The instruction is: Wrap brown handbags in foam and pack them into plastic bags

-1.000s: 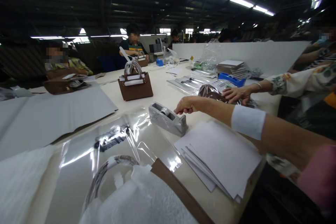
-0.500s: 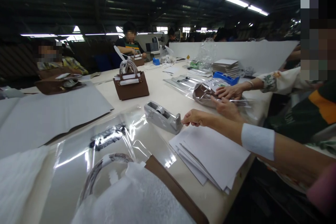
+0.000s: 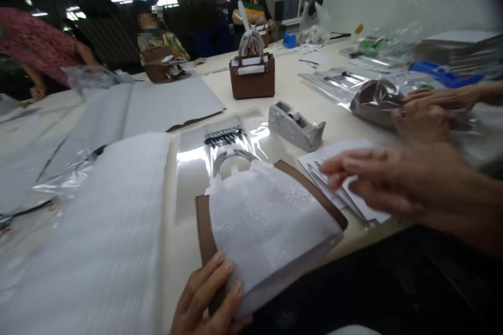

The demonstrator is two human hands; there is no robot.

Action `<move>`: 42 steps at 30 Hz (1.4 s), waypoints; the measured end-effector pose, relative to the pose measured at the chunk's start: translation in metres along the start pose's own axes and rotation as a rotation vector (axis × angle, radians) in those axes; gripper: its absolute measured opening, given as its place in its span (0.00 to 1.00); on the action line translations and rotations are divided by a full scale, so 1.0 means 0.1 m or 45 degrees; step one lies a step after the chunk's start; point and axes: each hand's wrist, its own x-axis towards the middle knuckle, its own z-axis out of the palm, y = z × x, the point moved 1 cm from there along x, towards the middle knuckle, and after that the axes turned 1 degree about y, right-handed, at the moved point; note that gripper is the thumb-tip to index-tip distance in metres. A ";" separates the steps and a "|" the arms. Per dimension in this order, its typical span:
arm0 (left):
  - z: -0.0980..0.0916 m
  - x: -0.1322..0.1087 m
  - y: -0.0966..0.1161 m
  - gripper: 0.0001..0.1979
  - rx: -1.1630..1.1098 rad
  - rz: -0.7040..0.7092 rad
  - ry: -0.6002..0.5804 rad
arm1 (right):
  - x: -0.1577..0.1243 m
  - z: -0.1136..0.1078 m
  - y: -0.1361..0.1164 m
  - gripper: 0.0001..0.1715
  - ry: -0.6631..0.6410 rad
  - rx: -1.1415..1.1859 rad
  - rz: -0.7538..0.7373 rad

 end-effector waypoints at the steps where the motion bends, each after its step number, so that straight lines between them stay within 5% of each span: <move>1: 0.00 -0.02 0.00 0.17 0.011 0.021 0.005 | -0.14 0.22 0.06 0.21 -0.247 0.098 0.120; 4: 0.00 -0.03 0.02 0.14 0.064 0.031 0.065 | -0.44 0.85 0.23 0.21 -0.714 0.310 0.403; 9: 0.00 0.03 0.04 0.12 0.096 0.147 0.173 | -0.41 1.31 0.41 0.18 -0.646 0.359 0.470; 20: -0.07 0.22 -0.04 0.10 0.050 0.345 0.064 | -0.30 1.42 0.45 0.18 -0.422 0.200 0.521; 25: -0.08 0.26 -0.03 0.08 0.009 0.320 0.086 | -0.35 1.43 0.56 0.21 -0.458 0.187 0.507; 35: -0.05 0.23 0.00 0.12 0.034 0.290 0.079 | -0.48 1.45 0.81 0.18 -0.267 0.611 0.427; 42: -0.03 0.08 -0.05 0.20 0.078 0.311 -0.116 | -0.58 1.33 1.04 0.16 -0.156 0.775 0.649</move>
